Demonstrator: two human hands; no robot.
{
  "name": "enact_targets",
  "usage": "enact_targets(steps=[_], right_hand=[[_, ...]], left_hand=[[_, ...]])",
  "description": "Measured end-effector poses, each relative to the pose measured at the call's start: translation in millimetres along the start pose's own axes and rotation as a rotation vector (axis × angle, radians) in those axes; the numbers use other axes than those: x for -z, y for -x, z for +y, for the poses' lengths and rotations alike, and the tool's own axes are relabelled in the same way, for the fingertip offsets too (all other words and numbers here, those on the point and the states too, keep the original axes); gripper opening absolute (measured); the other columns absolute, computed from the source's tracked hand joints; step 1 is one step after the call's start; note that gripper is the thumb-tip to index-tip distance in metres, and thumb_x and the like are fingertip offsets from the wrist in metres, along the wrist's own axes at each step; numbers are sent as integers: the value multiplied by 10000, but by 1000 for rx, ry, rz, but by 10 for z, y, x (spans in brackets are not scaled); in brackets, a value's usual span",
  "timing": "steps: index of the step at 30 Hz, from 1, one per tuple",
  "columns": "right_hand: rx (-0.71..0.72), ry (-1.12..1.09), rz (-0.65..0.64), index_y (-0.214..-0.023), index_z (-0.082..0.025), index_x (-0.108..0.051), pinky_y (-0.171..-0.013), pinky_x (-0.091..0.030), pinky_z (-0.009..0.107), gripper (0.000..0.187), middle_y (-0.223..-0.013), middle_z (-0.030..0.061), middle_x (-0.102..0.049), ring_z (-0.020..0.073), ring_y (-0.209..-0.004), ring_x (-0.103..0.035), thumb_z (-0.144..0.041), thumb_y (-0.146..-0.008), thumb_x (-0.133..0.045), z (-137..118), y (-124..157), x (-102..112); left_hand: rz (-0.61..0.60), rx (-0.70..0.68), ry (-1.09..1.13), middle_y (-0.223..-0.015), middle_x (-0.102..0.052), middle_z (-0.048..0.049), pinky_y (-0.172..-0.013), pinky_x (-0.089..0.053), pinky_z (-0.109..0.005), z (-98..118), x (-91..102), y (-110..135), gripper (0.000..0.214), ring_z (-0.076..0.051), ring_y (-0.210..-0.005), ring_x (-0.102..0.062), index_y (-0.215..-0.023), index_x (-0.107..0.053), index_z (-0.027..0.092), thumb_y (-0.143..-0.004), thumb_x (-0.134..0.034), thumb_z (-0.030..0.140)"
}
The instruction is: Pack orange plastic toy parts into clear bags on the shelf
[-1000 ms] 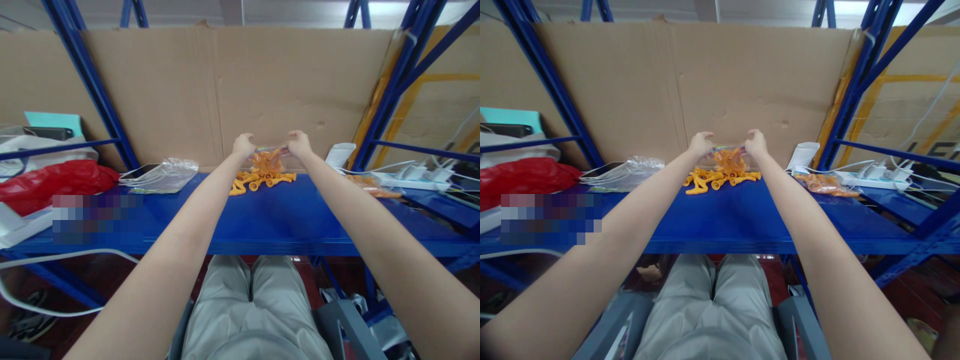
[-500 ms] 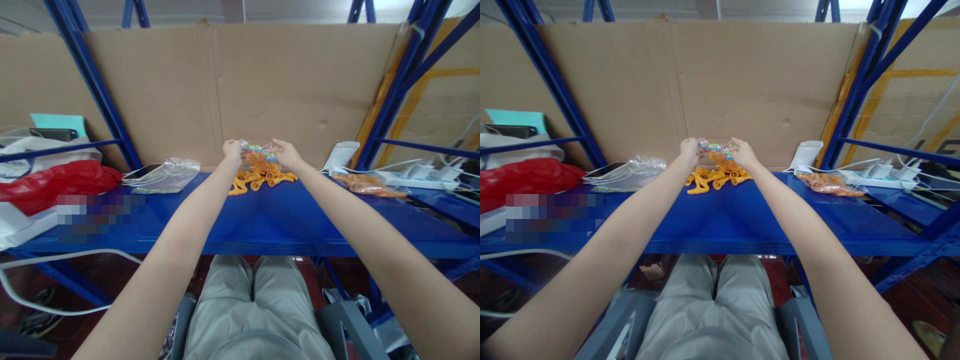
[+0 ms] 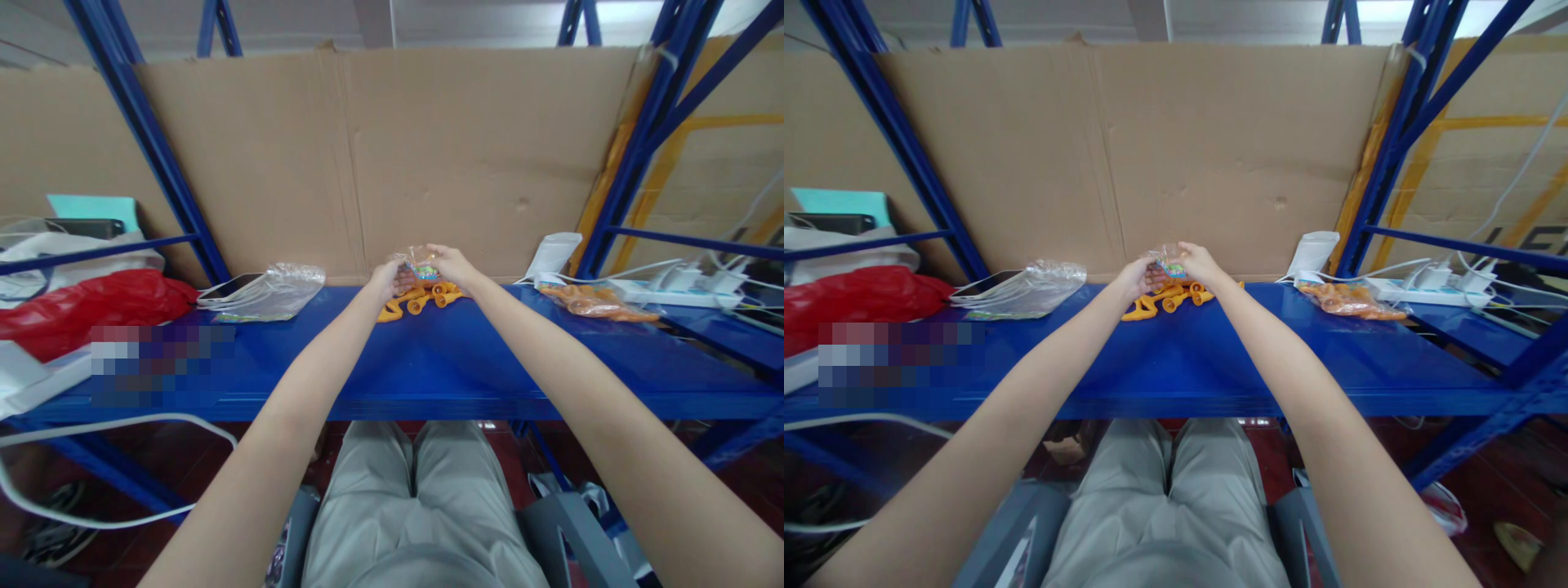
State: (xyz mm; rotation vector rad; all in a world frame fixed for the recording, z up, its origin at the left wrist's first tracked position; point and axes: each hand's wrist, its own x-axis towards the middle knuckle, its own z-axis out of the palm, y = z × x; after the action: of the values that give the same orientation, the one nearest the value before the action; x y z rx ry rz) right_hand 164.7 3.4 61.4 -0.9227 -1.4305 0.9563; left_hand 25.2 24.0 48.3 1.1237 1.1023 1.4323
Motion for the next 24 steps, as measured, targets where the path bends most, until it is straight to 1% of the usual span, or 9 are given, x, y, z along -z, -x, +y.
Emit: enact_targets(steps=[3,5,7,11,13,16,19,21,24], right_hand=[[42,-21,10,-1101,-188,-683,-879,-549,351,385,-1082,49,-701,170,-1014,-651,-59,-747,-605,29,-27,4],[68,12,41,-1172,-190,-657,-883,-548,350,439,-1193,64,-668,180,-1055,-641,-97,-744,-639,64,-58,30],[80,59,32,-1235,-189,-626,-855,-561,356,509,-1244,87,-646,189,-1023,-658,-135,-732,-680,104,-74,66],[84,136,-130,-1255,-205,-614,-802,-581,381,608,-1071,77,-720,189,-855,-700,-148,-669,-761,159,-49,116],[137,153,-186,-1195,-202,-645,-841,-569,396,572,-1026,59,-734,202,-883,-701,-141,-644,-781,168,-37,114],[269,159,-184,-1074,-179,-691,-919,-533,406,421,-1073,63,-725,230,-996,-681,-170,-661,-775,174,-54,91],[350,178,-185,-1082,-181,-685,-956,-511,404,409,-1117,66,-712,231,-1048,-664,-159,-680,-751,200,-107,81],[386,216,-134,-1090,-185,-680,-970,-502,407,378,-1114,66,-711,226,-1059,-657,-155,-714,-712,239,-155,88],[453,294,70,-1084,-182,-678,-1003,-478,414,297,-1107,84,-704,228,-1086,-643,-176,-793,-616,314,-231,110]], left_hand=[[75,-49,116,-595,-604,-21,-564,-499,-240,122,6,-14,95,-134,-551,-604,-740,-599,156,-813,-544,128],[49,-78,154,-620,-609,-11,-585,-497,-232,182,24,-24,76,-133,-585,-612,-770,-600,161,-816,-550,127],[-20,-54,156,-648,-618,-14,-623,-503,-246,214,50,-38,54,-142,-621,-622,-773,-598,164,-820,-575,152],[-112,-31,223,-701,-635,-27,-712,-521,-294,216,100,-81,86,-156,-670,-638,-807,-605,163,-847,-597,239],[-158,-58,272,-756,-656,-31,-746,-524,-308,194,121,-105,125,-158,-710,-649,-868,-613,171,-852,-613,295],[-196,-79,292,-829,-671,-36,-781,-519,-326,154,152,-139,180,-167,-775,-659,-903,-610,191,-832,-651,351],[-194,-103,282,-869,-677,-44,-803,-513,-345,136,193,-173,201,-183,-834,-662,-880,-603,195,-825,-658,380],[-191,-134,260,-903,-682,-53,-822,-509,-362,143,219,-188,233,-195,-874,-662,-886,-604,193,-817,-668,406],[-194,-182,221,-958,-684,-68,-840,-508,-385,168,241,-189,291,-211,-921,-661,-915,-609,188,-795,-693,440]])
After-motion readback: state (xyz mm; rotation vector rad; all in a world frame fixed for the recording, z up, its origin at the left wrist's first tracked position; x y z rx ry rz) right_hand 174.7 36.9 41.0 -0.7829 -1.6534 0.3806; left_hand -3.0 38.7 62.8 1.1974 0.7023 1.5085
